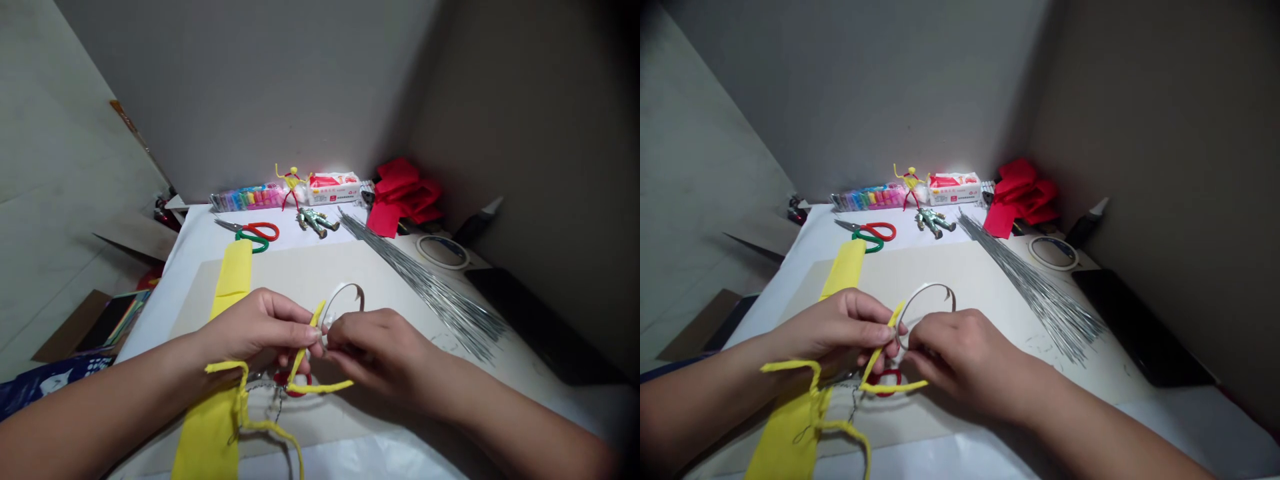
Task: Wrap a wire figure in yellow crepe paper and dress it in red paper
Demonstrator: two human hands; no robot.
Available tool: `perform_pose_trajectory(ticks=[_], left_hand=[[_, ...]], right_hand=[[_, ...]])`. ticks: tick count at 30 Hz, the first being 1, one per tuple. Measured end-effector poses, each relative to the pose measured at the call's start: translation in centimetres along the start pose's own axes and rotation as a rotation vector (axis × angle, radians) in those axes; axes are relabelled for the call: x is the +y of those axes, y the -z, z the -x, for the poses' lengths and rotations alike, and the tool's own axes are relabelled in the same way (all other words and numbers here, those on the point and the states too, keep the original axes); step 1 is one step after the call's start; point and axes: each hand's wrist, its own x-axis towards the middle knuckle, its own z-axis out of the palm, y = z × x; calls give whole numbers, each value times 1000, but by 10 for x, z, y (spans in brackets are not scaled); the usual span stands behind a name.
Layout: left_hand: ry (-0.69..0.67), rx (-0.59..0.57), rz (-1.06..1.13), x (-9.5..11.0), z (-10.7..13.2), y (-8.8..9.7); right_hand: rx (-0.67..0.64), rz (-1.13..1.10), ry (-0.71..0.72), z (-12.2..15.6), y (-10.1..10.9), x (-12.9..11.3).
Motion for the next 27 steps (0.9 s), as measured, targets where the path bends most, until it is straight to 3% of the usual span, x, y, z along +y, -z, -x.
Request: perform_pose_trajectory(ticks=[6, 10, 12, 17, 24, 27], left_hand=[[8, -22, -55, 0, 0, -1], [-5, 33, -39, -2, 2, -6], [6, 30, -44, -5, 2, -7], [15, 4, -32, -7, -2, -4], [-48, 29, 123, -2, -3, 3], [-62, 65, 190, -2, -5, 5]], right_hand=[[20, 19, 95, 1, 4, -5], [387, 4, 1, -1, 14, -12], [477, 23, -109, -3, 17, -10], [346, 21, -126, -4, 15, 3], [393, 42, -139, -2, 25, 4], [283, -51, -99, -3, 24, 2]])
